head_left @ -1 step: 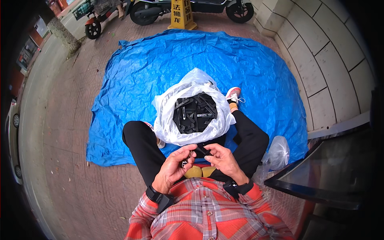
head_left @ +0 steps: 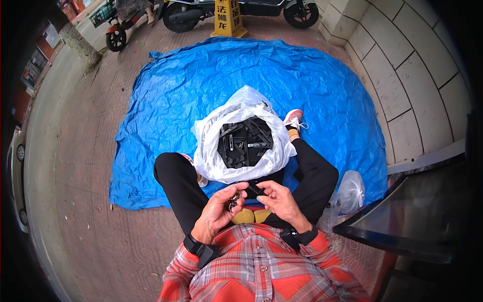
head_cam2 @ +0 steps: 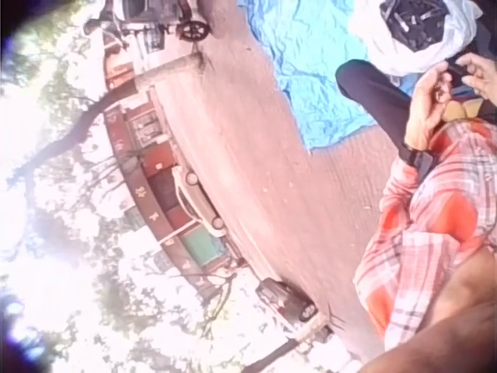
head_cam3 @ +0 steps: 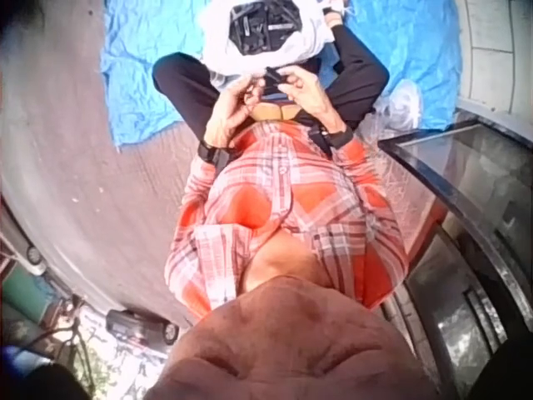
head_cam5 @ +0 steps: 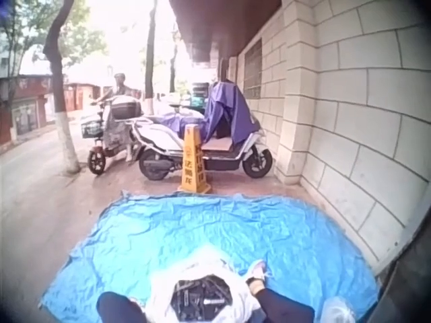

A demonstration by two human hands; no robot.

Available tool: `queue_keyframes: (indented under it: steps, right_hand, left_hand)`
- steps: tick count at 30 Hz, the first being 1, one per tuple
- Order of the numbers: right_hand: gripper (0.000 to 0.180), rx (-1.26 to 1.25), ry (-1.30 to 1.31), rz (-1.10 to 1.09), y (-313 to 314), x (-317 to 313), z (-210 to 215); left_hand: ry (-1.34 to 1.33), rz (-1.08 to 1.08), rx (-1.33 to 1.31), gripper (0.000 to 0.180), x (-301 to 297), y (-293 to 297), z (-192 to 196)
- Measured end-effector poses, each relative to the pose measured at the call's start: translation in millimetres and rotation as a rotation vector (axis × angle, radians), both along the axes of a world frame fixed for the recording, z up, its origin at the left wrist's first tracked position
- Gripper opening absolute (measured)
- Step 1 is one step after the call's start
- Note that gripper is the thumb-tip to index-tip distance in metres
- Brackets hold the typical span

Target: Assembling small black plastic buckles or strap connectors while sitting on a tarp outdoors.

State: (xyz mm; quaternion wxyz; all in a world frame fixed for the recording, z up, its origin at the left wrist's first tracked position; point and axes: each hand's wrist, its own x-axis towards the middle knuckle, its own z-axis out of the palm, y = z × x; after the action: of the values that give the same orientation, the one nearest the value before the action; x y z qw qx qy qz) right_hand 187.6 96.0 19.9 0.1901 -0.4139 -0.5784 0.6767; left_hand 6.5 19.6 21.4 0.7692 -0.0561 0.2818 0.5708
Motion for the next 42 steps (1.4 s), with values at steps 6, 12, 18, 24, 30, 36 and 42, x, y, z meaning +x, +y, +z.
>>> queue_keyframes:
  steps: [6, 12, 18, 24, 30, 36, 42]
  right_hand:
    - [0.028, 0.024, -0.010, -0.020, -7.7, -0.1, 1.4]
    - [0.023, 0.006, 0.155, -0.021, 1.0, -19.9, 10.0]
    - [0.024, 0.084, 0.093, 0.128, 7.9, -26.2, 18.5]
    - [0.025, 0.090, -0.009, 0.094, 10.4, -25.4, 21.9]
    - [0.024, -0.031, 0.058, 0.128, 11.1, -23.4, 27.4]
    - [0.025, -0.106, 0.175, 0.058, 14.0, -7.6, 30.9]
    - [0.015, -0.290, 0.219, 0.054, 6.8, -7.5, 25.1]
  left_hand:
    - [0.395, -0.095, 0.062, 0.026, 4.8, -2.4, 10.8]
    - [0.620, -0.300, 0.166, 0.028, 4.7, 0.2, 8.8]
    - [0.806, -0.380, 0.268, 0.024, 2.3, -3.7, 10.8]
    - [1.017, -0.040, 0.288, 0.022, 8.8, -4.6, 19.7]
    - [0.950, -0.015, 0.244, 0.025, 8.2, -4.5, 16.0]
    - [0.723, 0.088, 0.250, 0.024, 4.0, -6.3, 16.8]
    - [0.636, -0.067, 0.218, 0.024, 13.5, -0.3, 9.6]
